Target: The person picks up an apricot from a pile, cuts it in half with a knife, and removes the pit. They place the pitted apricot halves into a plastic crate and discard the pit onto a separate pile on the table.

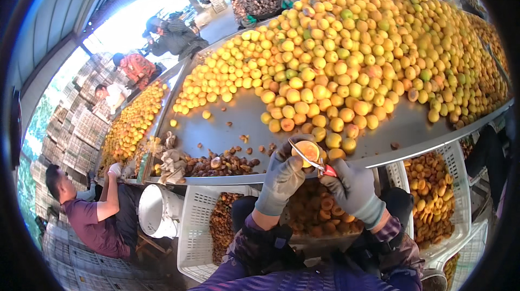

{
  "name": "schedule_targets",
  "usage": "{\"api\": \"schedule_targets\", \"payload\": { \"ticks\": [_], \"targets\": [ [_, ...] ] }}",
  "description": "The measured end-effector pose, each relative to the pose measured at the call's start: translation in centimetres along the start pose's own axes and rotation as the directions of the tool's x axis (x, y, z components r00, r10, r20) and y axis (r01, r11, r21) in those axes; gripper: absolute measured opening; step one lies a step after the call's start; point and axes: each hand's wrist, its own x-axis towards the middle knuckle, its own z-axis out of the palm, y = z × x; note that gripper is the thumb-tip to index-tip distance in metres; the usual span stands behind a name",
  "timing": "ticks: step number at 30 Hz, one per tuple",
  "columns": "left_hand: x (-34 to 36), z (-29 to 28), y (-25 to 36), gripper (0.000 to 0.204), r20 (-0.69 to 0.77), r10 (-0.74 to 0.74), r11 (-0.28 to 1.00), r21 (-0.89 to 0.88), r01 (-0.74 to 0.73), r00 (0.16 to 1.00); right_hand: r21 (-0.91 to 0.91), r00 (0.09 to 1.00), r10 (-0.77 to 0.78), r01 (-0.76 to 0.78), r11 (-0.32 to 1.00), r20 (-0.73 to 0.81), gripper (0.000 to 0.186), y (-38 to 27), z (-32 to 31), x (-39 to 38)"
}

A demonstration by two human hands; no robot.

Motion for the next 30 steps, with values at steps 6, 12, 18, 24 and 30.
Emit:
{"api": "schedule_targets", "payload": {
  "ticks": [6, 12, 18, 24, 30],
  "targets": [
    [-1.2, 2.5, -0.5, 0.047, -0.006, -0.064, 0.996, 0.059, 0.064, 0.998, -0.109, 0.997, -0.038, 0.031, 0.994, -0.062, 0.031, -1.6, -2.4, -1.8],
    [-1.7, 7.0, -4.5, 0.057, 0.172, -0.16, 0.987, 0.014, 0.16, 0.972, -0.212, 0.978, 0.151, -0.179, 0.961, -0.144, 0.031, -1.3, -6.8, -7.1],
    [-3.5, 12.1, -9.8, 0.065, 0.204, -0.35, 0.936, 0.113, 0.333, 0.914, -0.379, 0.916, 0.224, -0.347, 0.858, -0.333, 0.031, -4.7, -10.7, -15.1],
    [-6.0, 14.9, -14.5, 0.065, 0.334, -0.531, 0.847, 0.217, 0.485, 0.779, -0.408, 0.816, 0.357, -0.547, 0.731, -0.455, 0.033, -6.8, -11.9, -22.9],
    [-8.6, 18.7, -19.4, 0.066, 0.431, -0.722, 0.681, 0.309, 0.664, 0.541, -0.332, 0.642, 0.422, -0.727, 0.602, -0.641, 0.026, -11.9, -12.5, -29.8]
  ]
}}
